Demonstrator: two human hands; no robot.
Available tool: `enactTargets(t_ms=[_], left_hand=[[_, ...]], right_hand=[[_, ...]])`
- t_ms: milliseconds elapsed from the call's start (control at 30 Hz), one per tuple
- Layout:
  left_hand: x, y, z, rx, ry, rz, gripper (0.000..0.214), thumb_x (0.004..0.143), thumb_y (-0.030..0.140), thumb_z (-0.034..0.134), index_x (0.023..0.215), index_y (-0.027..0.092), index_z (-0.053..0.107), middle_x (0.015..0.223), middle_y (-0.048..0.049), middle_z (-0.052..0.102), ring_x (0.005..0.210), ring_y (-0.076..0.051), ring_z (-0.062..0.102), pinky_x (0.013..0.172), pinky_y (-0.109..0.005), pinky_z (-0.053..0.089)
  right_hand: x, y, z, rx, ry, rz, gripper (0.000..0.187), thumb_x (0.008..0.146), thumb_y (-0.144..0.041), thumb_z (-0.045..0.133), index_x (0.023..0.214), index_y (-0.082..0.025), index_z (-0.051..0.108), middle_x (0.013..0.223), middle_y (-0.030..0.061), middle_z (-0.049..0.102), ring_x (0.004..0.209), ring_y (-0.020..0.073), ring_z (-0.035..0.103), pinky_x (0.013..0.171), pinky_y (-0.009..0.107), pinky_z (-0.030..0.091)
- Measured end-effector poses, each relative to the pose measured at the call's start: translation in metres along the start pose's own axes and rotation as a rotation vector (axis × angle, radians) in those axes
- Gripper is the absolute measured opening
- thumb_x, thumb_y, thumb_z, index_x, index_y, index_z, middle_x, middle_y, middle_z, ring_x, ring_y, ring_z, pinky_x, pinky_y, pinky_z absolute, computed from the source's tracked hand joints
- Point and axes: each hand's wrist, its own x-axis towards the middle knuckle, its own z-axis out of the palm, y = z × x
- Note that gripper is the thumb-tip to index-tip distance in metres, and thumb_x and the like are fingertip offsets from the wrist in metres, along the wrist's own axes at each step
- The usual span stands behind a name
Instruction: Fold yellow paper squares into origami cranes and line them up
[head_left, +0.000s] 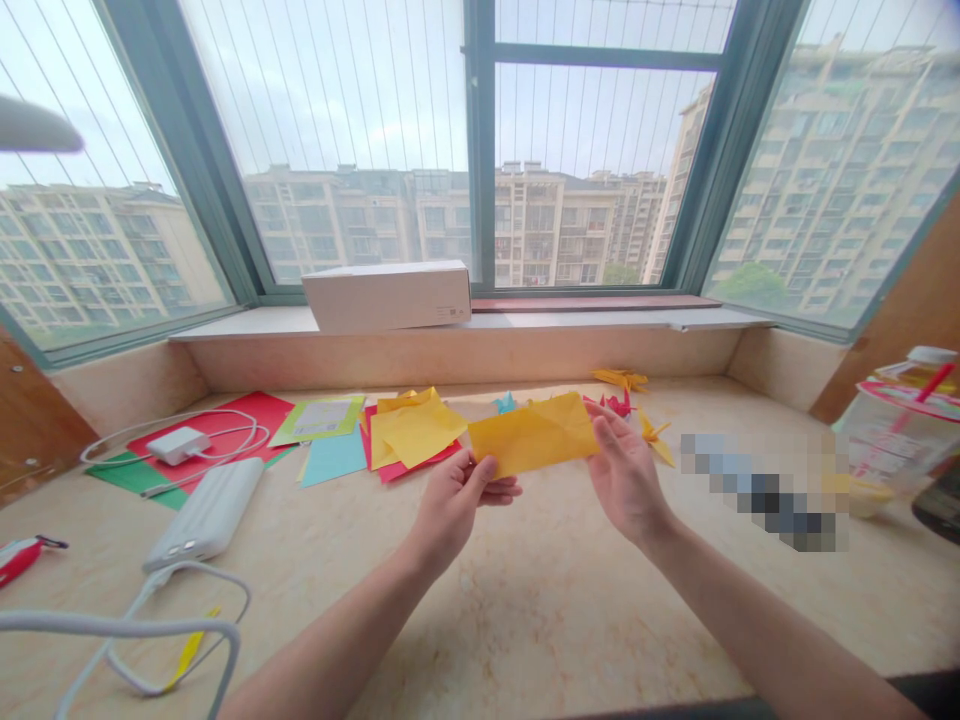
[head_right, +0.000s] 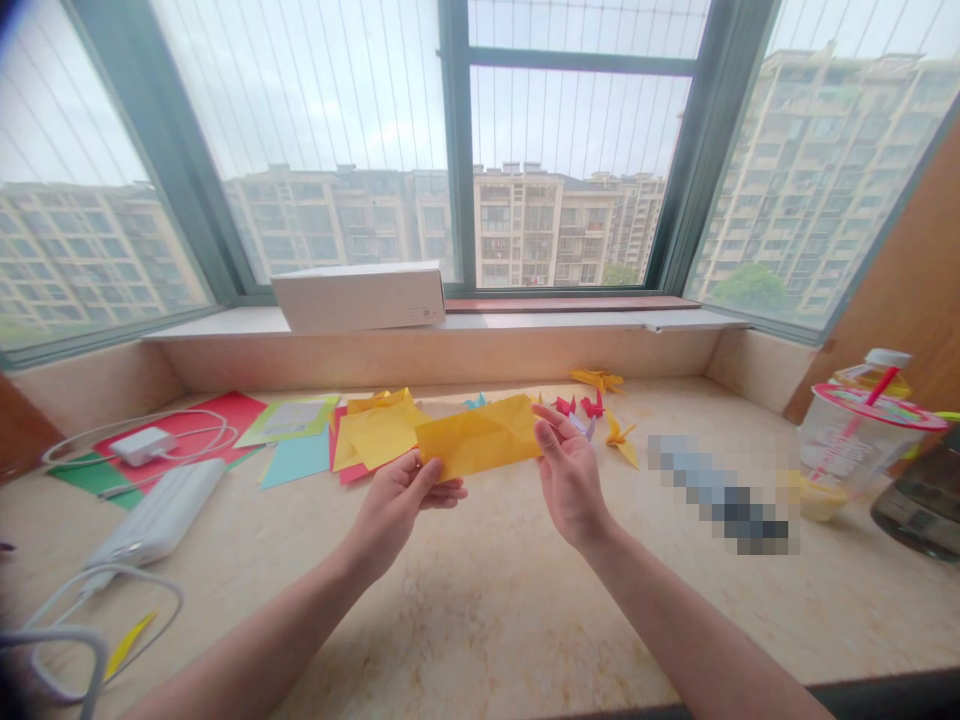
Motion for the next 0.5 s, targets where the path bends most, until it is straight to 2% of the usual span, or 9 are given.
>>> enactTargets(t_ms=[67,133,200,233,333,500], left_hand=[[-0.001,0.000,0.001,-0.030,0.051,-0.002,0.041,0.080,0.052,0.069,0.089,0.013,0.060,0.076,-0.0092,0.075,0.073,-0.022,0.074,0.070,-0.033,0.058],[-0.002,0.000,0.004,-0.050,0.046,-0.014,0.041,0.081,0.051,0.069,0.090,0.013,0.060,0.077,-0.0092,0.075,0.073,-0.021,0.074,0.070,-0.031,0.058],[-0.005,0.000,0.009,-0.051,-0.007,-0.027,0.042,0.081,0.050,0.069,0.095,0.012,0.061,0.081,-0.0098,0.075,0.071,-0.020,0.073,0.068,-0.030,0.058],[-0.006,-0.001,0.011,-0.045,-0.032,-0.028,0.042,0.081,0.050,0.070,0.096,0.011,0.062,0.082,-0.0101,0.076,0.070,-0.019,0.073,0.067,-0.029,0.057],[-0.010,-0.002,0.016,-0.023,-0.069,-0.021,0.043,0.079,0.051,0.071,0.093,0.011,0.063,0.080,-0.0095,0.075,0.067,-0.020,0.072,0.065,-0.029,0.057],[-0.010,-0.004,0.018,0.001,-0.098,-0.005,0.043,0.080,0.053,0.069,0.092,0.012,0.062,0.076,-0.0095,0.074,0.070,-0.024,0.074,0.066,-0.033,0.059]], right_hand=[[-0.007,-0.001,0.007,0.037,-0.205,0.075,0.056,0.078,-0.067,0.063,0.118,-0.028,0.064,0.121,0.0093,0.068,0.115,0.0273,0.062,0.093,0.042,0.050],[-0.017,0.002,0.015,-0.002,-0.418,0.154,0.059,0.074,-0.063,0.071,0.121,-0.027,0.064,0.124,0.0094,0.067,0.118,0.0275,0.060,0.100,0.043,0.046],[-0.025,0.008,0.024,-0.033,-0.534,0.222,0.055,0.073,-0.059,0.073,0.116,-0.026,0.067,0.117,0.0093,0.071,0.115,0.0282,0.062,0.098,0.043,0.047],[-0.028,0.012,0.027,-0.053,-0.548,0.244,0.052,0.073,-0.060,0.072,0.112,-0.025,0.070,0.111,0.0090,0.073,0.113,0.0285,0.063,0.095,0.043,0.049],[-0.032,0.023,0.031,-0.091,-0.439,0.215,0.045,0.073,-0.060,0.072,0.100,-0.024,0.074,0.101,0.0066,0.075,0.105,0.0273,0.066,0.094,0.042,0.050],[-0.030,0.031,0.028,-0.060,-0.207,0.147,0.039,0.072,-0.053,0.077,0.098,-0.024,0.074,0.105,0.0057,0.075,0.100,0.0270,0.067,0.097,0.044,0.050]])
